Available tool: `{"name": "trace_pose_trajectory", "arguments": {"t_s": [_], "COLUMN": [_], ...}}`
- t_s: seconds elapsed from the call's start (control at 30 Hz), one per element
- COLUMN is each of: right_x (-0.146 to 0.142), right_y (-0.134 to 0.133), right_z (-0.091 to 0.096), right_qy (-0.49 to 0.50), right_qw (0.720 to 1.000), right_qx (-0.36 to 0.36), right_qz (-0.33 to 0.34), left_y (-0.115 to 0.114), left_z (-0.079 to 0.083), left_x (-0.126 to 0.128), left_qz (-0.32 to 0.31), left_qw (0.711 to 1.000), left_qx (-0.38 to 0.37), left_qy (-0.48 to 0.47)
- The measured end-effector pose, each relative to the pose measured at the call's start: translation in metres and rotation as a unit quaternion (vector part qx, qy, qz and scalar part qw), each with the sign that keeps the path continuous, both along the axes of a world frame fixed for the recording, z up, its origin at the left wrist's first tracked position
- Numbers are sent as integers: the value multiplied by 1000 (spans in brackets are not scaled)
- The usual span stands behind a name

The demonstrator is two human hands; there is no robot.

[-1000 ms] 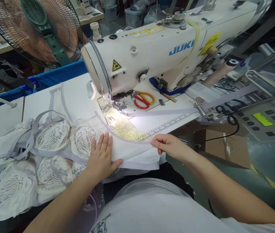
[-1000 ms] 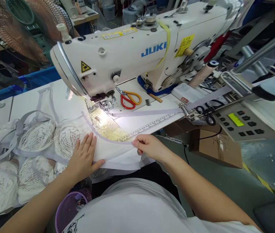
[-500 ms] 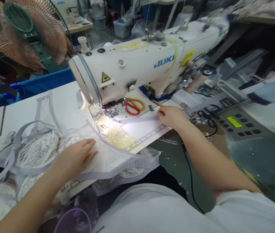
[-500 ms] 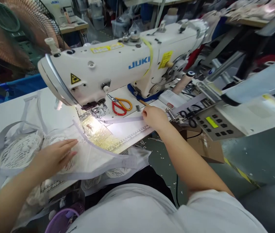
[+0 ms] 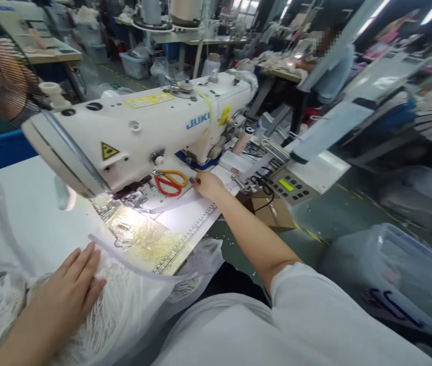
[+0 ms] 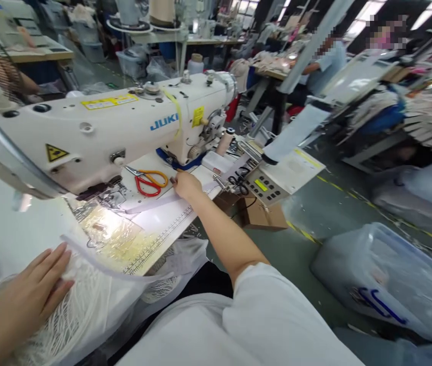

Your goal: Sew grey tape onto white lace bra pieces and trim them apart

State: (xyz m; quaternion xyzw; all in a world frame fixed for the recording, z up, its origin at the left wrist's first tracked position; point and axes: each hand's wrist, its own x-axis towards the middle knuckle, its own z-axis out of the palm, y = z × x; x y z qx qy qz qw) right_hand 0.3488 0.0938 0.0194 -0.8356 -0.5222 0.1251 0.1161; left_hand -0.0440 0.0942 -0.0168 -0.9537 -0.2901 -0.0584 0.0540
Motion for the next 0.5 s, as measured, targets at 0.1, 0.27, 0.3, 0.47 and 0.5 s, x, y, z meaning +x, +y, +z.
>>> {"name": "trace_pose_trajectory", "arguments": {"t_s": [0.1,0.27,0.3,0.47,0.5], "right_x": [-34,-144,-161,-183,-179], "right_y": [-25,-72,-77,-81,-83], "right_z": [11,2,-4,-32,-36], "right_qy": [38,282,304,251,235], "right_qw": [997,904,890,899,893], "right_qx": [60,137,143,150,156], "right_qz": [26,291,309,327,349], "left_y": [0,9,10,10,7], "left_z": [-5,2,3,6,6], "left_x": [1,4,5,5,5], "left_qz": [-36,-53,-61,-44,-25], "left_qw": [999,998,998,999,1000], "left_qx": [-10,-10,-11,-5,-7], "left_qy": [-31,-15,-16,-20,-8]}}
